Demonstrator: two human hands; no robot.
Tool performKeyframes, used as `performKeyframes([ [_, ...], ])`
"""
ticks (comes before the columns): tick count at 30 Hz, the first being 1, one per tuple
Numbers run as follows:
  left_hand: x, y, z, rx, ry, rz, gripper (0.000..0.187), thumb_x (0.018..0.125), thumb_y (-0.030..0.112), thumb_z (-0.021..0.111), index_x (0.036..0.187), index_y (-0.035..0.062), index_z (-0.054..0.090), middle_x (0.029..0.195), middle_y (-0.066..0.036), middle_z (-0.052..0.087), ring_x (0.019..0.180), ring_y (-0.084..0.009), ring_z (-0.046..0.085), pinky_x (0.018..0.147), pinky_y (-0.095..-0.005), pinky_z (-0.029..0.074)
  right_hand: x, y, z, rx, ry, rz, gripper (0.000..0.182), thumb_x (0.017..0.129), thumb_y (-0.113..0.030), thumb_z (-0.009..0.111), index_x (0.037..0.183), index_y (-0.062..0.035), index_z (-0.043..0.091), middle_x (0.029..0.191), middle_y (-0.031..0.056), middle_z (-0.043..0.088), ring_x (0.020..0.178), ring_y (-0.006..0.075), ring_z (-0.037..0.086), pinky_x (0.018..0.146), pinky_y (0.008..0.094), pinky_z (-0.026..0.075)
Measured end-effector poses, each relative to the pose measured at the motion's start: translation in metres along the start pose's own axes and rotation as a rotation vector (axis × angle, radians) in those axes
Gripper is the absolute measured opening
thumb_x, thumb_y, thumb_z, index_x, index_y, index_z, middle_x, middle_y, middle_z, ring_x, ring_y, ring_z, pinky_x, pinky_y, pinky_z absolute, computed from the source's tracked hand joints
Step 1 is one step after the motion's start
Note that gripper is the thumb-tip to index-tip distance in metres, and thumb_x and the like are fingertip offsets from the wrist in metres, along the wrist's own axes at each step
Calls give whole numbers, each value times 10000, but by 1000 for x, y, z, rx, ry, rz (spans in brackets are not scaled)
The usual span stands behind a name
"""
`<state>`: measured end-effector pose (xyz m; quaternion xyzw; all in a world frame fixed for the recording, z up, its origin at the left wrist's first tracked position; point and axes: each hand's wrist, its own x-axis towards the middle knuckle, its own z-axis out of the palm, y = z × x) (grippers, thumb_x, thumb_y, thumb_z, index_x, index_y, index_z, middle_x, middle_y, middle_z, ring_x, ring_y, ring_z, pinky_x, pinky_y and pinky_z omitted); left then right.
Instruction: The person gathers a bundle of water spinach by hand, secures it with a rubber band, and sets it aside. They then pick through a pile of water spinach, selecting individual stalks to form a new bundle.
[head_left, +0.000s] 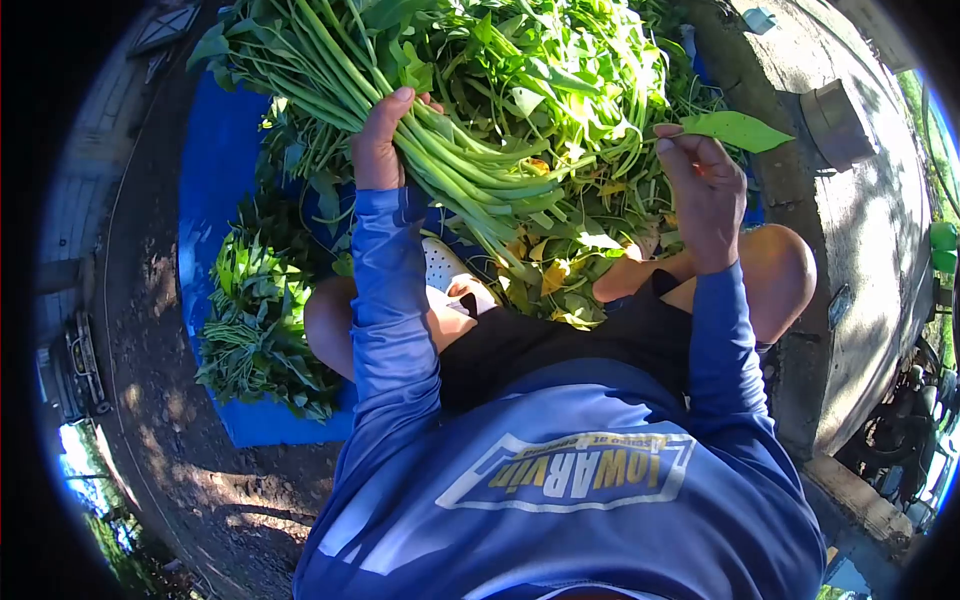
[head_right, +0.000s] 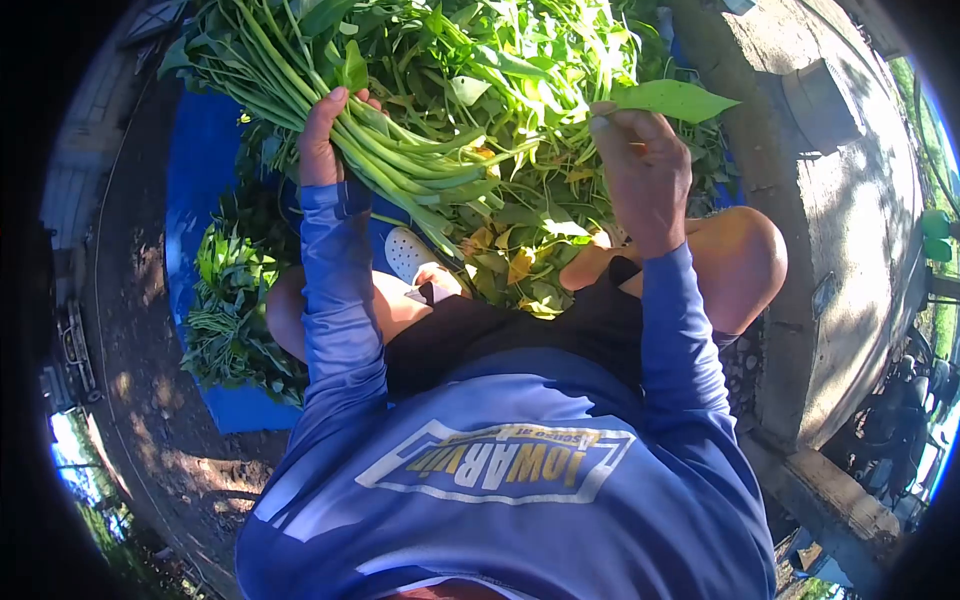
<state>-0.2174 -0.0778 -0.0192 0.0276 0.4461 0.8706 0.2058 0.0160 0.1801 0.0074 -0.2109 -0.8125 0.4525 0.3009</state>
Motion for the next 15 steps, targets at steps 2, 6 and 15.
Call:
performKeyframes([
  [2,-13,10,10,19,-54,-2,358,909,303,755,1064,-8,671,943,-154,716,853,-266,710,859,-398,600,-25,-50,1,-18,-137,-265,219,936,-126,739,1120,-8,746,1072,73,719,919,163,688,797,285,544],
  [6,-38,23,27,13,-242,10,355,954,280,704,1144,-14,647,1000,-120,693,910,-241,684,900,-434,574,-18,-58,2,-325,-66,-185,212,900,-92,711,1095,-17,745,1069,135,709,940,278,696,802,357,564],
  [15,-73,46,47,-23,-239,92,385,916,289,738,1106,-33,646,987,-168,700,899,-289,707,879,-448,608,-62,-67,-5,-318,-351,-645,310,887,-126,719,1195,-87,732,1066,142,690,1035,335,658,972,464,510],
])
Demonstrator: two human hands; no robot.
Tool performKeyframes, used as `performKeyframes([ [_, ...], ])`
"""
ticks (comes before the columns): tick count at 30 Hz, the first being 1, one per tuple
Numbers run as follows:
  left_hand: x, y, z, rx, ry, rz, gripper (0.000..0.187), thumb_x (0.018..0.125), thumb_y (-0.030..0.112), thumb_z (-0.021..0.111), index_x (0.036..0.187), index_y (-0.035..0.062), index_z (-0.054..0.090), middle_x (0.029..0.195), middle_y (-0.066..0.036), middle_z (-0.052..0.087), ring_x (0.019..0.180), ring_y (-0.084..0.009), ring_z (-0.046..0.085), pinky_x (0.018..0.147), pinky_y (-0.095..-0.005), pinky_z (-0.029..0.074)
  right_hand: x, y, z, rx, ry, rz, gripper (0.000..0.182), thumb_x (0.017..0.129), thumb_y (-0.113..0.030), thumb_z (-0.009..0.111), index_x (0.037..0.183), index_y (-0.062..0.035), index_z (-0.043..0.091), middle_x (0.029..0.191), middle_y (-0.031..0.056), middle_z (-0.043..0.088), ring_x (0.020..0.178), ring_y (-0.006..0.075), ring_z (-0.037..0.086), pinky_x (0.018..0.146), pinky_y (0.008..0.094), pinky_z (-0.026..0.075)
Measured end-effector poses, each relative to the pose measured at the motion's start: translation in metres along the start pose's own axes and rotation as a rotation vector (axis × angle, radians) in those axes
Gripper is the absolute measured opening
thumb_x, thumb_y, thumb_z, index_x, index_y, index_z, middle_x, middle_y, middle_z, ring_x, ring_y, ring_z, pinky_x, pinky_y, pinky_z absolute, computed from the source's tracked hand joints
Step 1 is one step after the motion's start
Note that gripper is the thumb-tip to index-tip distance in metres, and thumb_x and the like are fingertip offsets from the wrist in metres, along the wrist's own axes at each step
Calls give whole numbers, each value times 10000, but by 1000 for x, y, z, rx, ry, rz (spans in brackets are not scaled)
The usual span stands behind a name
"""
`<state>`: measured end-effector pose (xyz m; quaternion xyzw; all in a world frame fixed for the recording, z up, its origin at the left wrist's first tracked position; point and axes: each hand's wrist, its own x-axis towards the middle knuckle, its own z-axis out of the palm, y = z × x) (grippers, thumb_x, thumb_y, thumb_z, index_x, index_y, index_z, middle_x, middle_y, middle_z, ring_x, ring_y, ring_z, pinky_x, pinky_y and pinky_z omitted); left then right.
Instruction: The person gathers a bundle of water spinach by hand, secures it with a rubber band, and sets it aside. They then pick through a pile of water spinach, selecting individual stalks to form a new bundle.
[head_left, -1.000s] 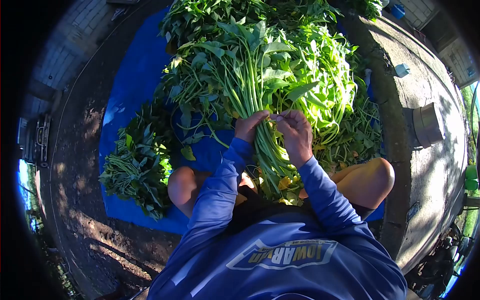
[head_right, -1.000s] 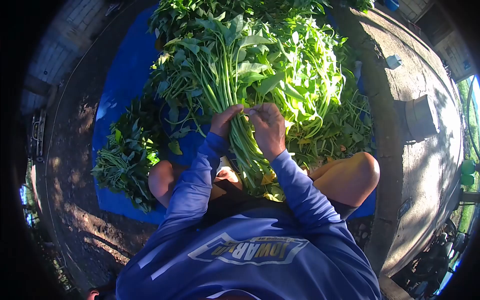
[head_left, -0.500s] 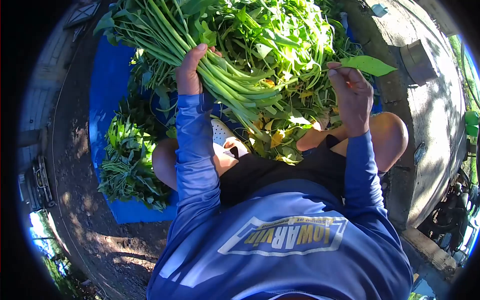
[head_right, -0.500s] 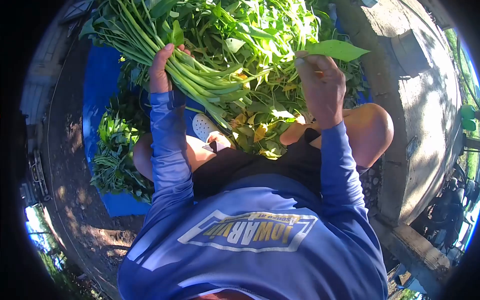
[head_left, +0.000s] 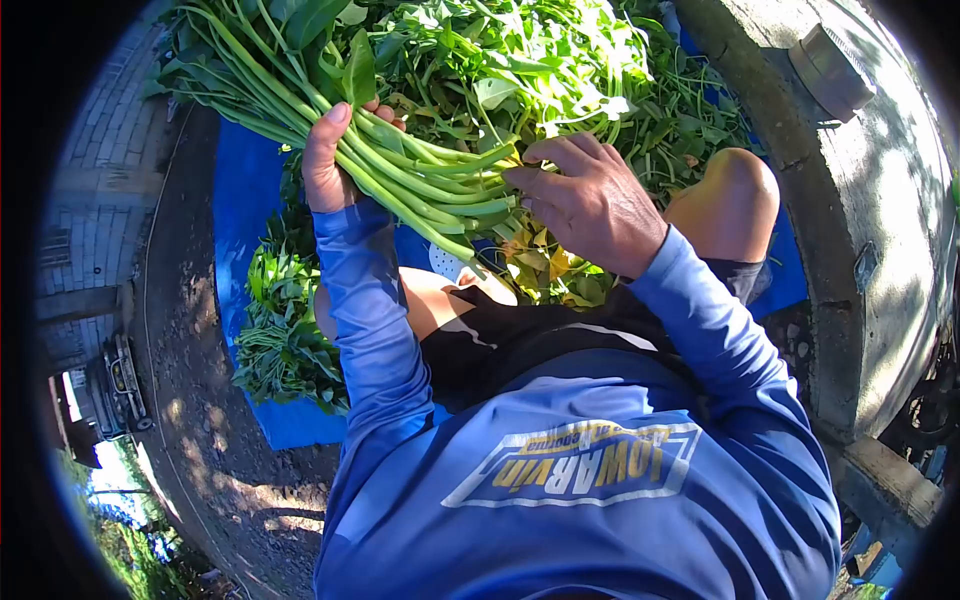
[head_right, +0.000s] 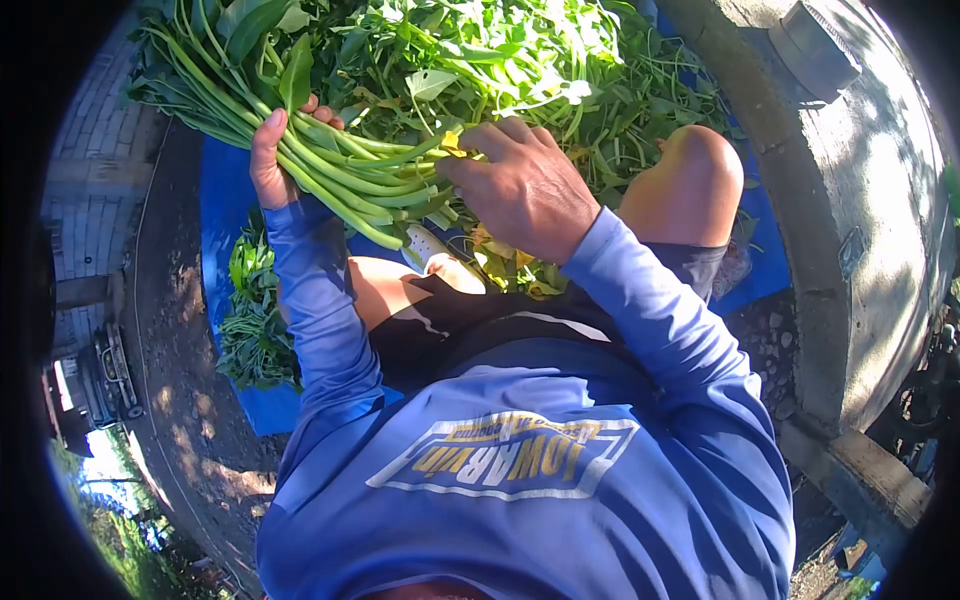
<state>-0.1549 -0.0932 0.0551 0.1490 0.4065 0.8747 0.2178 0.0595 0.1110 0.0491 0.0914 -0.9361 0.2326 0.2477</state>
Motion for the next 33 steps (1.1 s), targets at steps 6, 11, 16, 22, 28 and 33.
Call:
performKeyframes([
  [6,-14,10,3,158,-4,-19,406,942,317,689,1160,-19,619,1008,-128,669,952,-262,663,934,-433,561,-10,12,-6,478,-199,123,263,968,-105,652,1205,-9,714,998,194,713,925,357,701,827,424,563],
  [11,-26,3,23,238,-24,31,390,950,287,675,1192,-15,624,1040,-102,670,971,-243,666,895,-417,576,1,31,-26,779,-365,150,298,951,-128,686,1226,-19,718,1021,170,744,896,265,726,811,377,560],
  [16,-30,-15,57,426,68,232,397,906,246,709,1177,-31,621,903,-149,689,840,-252,689,801,-406,596,6,40,-35,536,-311,46,273,901,-168,684,1117,-10,738,944,177,744,854,338,729,775,427,569],
  [22,-17,-20,77,428,63,337,402,838,143,718,1184,-30,608,931,-151,673,765,-248,685,697,-383,609,-5,38,-27,525,-245,163,193,874,-152,667,972,2,731,899,175,739,812,336,728,734,438,567],
  [28,1,-30,91,431,88,454,431,800,83,722,1193,-46,603,943,-157,663,723,-245,675,670,-390,614,-15,46,22,1441,152,958,127,934,-161,605,858,-73,657,716,4,592,573,130,514,542,297,423],
  [33,21,-47,88,350,134,430,456,837,163,719,1235,5,562,963,-125,631,809,-250,655,746,-401,592,-26,56,43,1998,413,1192,130,931,-211,617,954,-87,586,793,11,542,668,134,505,593,298,420],
])
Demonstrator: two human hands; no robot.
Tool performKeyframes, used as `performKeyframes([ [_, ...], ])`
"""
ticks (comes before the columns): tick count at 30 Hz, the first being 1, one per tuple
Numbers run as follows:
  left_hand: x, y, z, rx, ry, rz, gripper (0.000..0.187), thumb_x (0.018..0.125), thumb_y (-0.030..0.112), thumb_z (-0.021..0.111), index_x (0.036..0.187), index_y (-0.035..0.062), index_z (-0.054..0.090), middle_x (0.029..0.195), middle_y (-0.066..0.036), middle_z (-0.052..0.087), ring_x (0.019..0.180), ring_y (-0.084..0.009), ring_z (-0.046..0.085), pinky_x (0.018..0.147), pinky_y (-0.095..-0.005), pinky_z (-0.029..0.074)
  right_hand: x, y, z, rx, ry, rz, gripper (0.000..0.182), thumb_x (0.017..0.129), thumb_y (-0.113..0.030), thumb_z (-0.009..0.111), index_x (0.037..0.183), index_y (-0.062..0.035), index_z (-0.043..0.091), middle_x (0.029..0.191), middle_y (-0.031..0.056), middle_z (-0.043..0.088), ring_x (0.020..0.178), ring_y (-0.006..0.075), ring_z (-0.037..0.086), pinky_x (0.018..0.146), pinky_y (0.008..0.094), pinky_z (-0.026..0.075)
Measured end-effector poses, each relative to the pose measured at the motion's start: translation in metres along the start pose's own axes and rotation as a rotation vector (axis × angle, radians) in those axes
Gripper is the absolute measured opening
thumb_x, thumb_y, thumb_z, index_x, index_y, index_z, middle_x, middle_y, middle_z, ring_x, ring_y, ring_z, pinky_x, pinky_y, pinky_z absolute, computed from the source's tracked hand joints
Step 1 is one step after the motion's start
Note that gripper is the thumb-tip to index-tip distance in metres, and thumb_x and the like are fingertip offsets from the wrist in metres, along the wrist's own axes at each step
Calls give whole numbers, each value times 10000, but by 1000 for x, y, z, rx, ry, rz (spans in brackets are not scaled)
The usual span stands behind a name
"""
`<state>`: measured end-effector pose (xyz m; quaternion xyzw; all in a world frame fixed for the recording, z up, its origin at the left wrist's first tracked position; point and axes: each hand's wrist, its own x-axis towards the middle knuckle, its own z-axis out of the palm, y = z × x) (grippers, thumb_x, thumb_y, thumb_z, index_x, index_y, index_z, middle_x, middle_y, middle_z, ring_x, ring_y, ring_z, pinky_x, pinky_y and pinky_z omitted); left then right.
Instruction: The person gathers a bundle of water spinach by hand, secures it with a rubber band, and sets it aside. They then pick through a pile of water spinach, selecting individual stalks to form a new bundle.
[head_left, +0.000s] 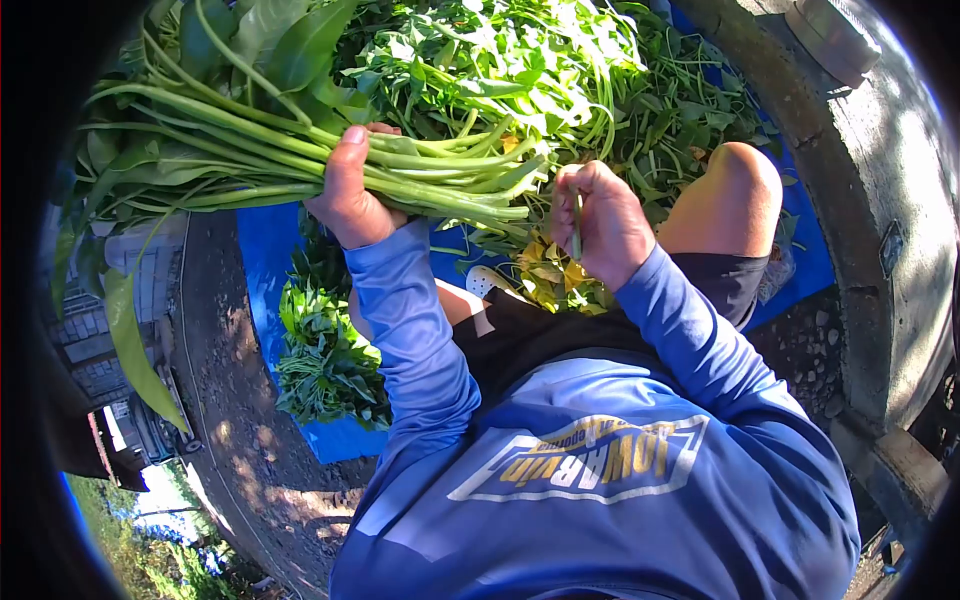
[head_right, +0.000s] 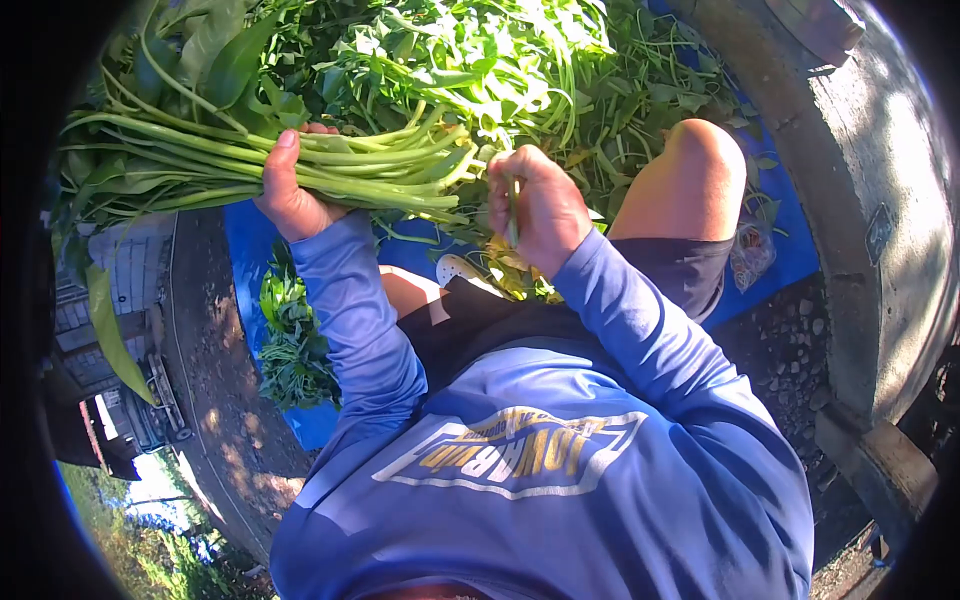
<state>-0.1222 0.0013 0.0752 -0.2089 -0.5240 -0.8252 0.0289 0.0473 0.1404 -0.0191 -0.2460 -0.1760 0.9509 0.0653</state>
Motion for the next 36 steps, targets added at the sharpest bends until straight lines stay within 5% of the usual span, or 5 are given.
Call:
performKeyframes([
  [7,38,18,-35,-247,-173,-360,383,904,303,706,1134,10,618,1030,-94,638,960,-236,628,948,-428,533,-9,-46,-3,-761,-136,-502,166,937,-11,673,1098,-46,693,724,-93,508,665,21,498,620,224,423],
  [10,45,-4,-43,-364,-188,-404,393,896,306,712,1136,5,633,993,-108,660,930,-254,644,910,-447,556,-14,-67,54,-1442,-562,-833,305,915,14,625,1198,-59,713,864,96,635,785,267,659,745,376,538],
  [23,55,-13,-60,-189,0,-510,279,915,227,710,1065,-2,656,895,-127,711,779,-272,701,773,-413,610,12,-6,-64,-1777,-573,-497,119,938,-104,658,1046,-55,660,997,159,628,1019,368,616,897,477,521],
  [27,102,4,-76,222,-116,-373,341,824,161,774,1094,-26,681,917,-135,731,808,-234,726,743,-365,613,-15,1,-65,-2185,-257,-347,744,882,-259,747,1546,-118,443,1306,231,626,1232,477,566,1048,482,498],
  [36,131,52,22,1661,-511,317,502,777,271,795,1151,22,571,995,-237,743,909,-469,710,810,-527,579,-49,-60,7,-1739,-644,-452,507,966,-264,686,1383,13,605,1275,257,677,1178,419,644,1025,442,519],
])
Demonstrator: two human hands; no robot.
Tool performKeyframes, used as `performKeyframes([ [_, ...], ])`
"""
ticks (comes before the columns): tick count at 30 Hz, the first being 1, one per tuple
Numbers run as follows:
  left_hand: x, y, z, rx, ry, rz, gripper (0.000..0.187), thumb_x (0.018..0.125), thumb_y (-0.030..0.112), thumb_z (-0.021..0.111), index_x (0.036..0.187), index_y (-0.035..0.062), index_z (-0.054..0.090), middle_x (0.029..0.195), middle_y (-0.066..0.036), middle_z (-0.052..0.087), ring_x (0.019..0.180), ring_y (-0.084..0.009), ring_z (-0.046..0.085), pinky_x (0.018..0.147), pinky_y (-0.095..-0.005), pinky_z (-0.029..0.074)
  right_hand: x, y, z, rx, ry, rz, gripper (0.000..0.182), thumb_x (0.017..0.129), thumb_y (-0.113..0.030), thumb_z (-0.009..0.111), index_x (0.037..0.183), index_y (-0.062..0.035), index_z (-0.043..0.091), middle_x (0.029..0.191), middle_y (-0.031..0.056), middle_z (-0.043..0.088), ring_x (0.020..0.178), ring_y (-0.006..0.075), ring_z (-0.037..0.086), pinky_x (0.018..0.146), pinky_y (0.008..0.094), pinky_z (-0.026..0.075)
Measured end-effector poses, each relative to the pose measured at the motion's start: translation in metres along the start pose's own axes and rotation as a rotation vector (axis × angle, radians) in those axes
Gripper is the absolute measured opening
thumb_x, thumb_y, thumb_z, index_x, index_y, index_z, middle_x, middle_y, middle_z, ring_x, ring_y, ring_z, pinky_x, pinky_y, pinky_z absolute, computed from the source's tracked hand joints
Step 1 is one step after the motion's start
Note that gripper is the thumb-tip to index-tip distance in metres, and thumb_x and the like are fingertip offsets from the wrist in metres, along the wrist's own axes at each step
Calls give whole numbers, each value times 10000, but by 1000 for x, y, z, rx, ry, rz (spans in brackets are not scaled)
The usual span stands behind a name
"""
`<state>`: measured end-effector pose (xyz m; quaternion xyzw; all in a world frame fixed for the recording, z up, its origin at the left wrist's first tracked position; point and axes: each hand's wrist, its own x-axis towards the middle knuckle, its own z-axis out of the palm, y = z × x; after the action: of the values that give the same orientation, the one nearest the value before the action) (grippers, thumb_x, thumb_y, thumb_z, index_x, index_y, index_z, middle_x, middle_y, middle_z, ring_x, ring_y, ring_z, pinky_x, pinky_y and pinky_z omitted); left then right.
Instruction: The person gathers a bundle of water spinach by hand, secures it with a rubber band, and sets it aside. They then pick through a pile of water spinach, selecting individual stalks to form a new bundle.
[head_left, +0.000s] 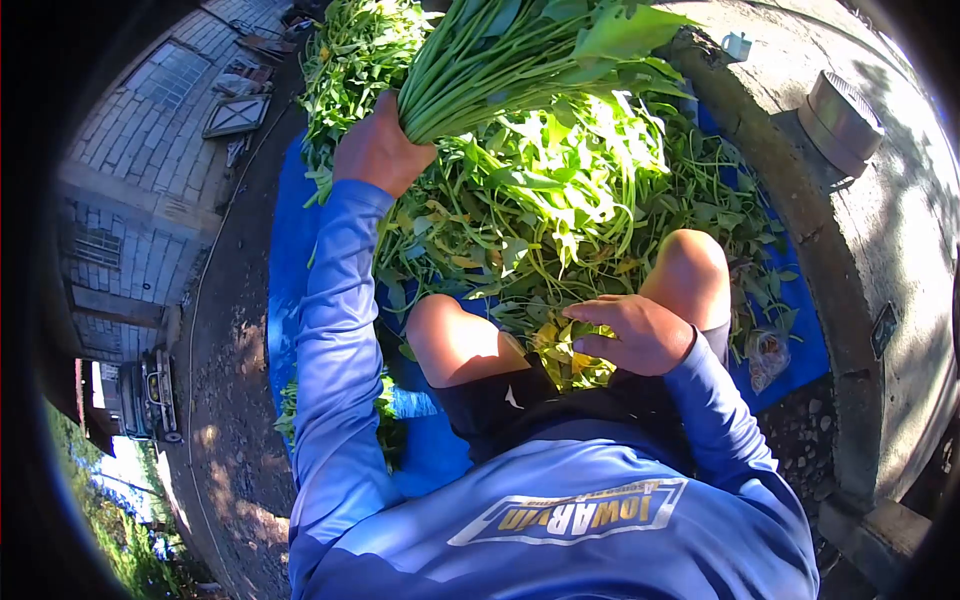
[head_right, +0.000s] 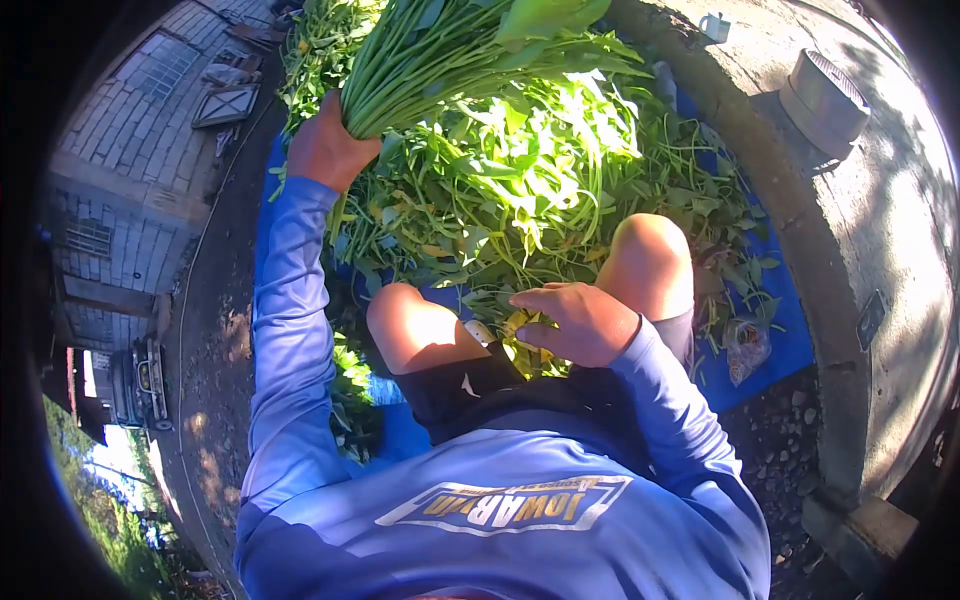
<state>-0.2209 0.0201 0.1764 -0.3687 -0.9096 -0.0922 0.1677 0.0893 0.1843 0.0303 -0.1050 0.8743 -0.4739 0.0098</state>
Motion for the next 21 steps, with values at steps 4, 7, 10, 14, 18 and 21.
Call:
performKeyframes([
  [4,-11,76,23,76,-130,246,490,796,273,805,1149,56,543,963,-218,735,883,-468,714,776,-576,570,2,-58,-37,-43,165,-35,365,975,-233,701,1261,-5,694,1128,218,728,1010,367,712,894,436,556],
  [7,-48,103,76,-93,74,575,340,872,241,742,1135,104,577,946,-143,690,861,-382,700,746,-502,557,15,-76,-64,180,502,-111,255,957,-124,748,1181,-5,718,997,121,761,938,202,729,832,325,568],
  [10,-105,126,109,-21,174,700,236,922,191,657,1142,118,610,894,-64,614,828,-255,644,740,-399,529,32,-68,-83,56,899,-25,184,963,-86,744,1127,-2,727,977,83,780,925,109,730,807,264,570],
  [14,-174,121,127,-31,59,645,388,908,183,638,1290,153,573,973,-41,589,861,-222,620,776,-389,517,32,-21,-56,-411,626,112,232,967,-230,710,1037,-9,731,901,165,724,839,378,696,751,432,541],
  [18,-221,115,131,26,28,497,560,947,210,602,1491,186,474,1244,-108,600,1132,-277,609,1018,-446,484,10,5,21,-520,575,96,204,963,-157,686,1086,6,696,990,147,709,929,353,671,857,444,517],
  [21,-257,130,111,-14,-217,290,547,970,213,571,1508,187,477,1385,-107,522,1317,-303,509,1158,-482,393,-17,10,53,-563,593,97,362,900,-160,753,1210,6,670,1166,187,673,1084,399,642,956,470,508],
])
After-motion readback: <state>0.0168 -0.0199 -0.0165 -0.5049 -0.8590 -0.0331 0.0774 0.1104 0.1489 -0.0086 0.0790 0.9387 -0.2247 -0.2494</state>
